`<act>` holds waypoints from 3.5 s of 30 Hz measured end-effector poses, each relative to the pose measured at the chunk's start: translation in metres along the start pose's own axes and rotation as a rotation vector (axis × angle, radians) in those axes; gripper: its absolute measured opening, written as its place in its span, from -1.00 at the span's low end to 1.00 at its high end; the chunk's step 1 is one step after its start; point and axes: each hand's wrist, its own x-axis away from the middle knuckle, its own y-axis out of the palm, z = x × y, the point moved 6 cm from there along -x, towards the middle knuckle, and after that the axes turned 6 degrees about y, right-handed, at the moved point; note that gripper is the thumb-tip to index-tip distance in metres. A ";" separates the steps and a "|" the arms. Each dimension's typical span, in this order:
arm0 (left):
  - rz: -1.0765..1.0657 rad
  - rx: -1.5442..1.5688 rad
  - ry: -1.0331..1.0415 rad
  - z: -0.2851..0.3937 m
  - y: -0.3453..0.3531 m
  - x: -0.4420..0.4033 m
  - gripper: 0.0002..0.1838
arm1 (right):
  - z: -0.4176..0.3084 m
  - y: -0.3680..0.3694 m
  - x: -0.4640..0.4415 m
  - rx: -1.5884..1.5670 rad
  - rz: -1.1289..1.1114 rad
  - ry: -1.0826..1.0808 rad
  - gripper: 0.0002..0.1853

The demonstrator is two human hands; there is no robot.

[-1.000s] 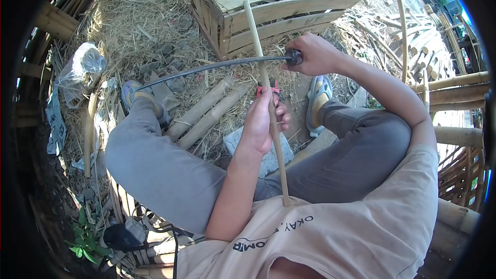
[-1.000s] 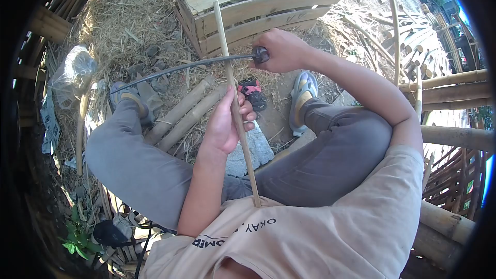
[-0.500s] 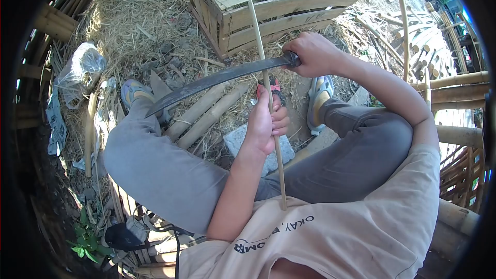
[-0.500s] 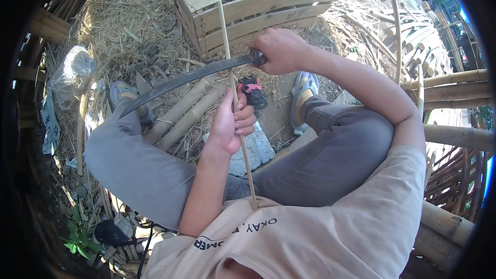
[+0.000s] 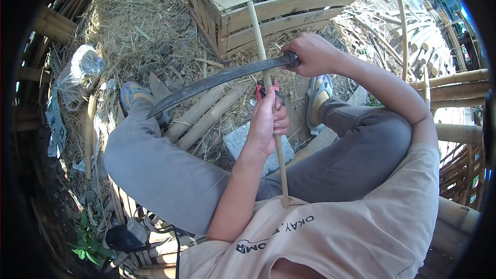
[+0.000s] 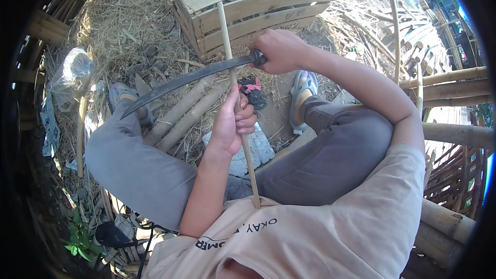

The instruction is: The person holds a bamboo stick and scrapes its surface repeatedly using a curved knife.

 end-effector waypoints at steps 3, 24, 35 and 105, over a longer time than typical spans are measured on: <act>0.009 0.056 0.014 -0.001 0.001 0.001 -0.53 | 0.000 0.001 -0.001 0.001 0.013 -0.023 -0.72; 0.071 0.066 0.079 -0.007 -0.001 -0.003 -0.53 | 0.009 0.015 -0.009 0.036 0.116 0.033 -0.88; 0.062 0.044 0.100 -0.010 0.002 -0.005 -0.53 | 0.026 0.012 -0.012 0.043 0.088 0.133 -0.82; 0.148 -0.001 0.038 -0.006 0.004 -0.005 -0.50 | 0.017 0.003 -0.021 0.086 0.077 0.153 -0.83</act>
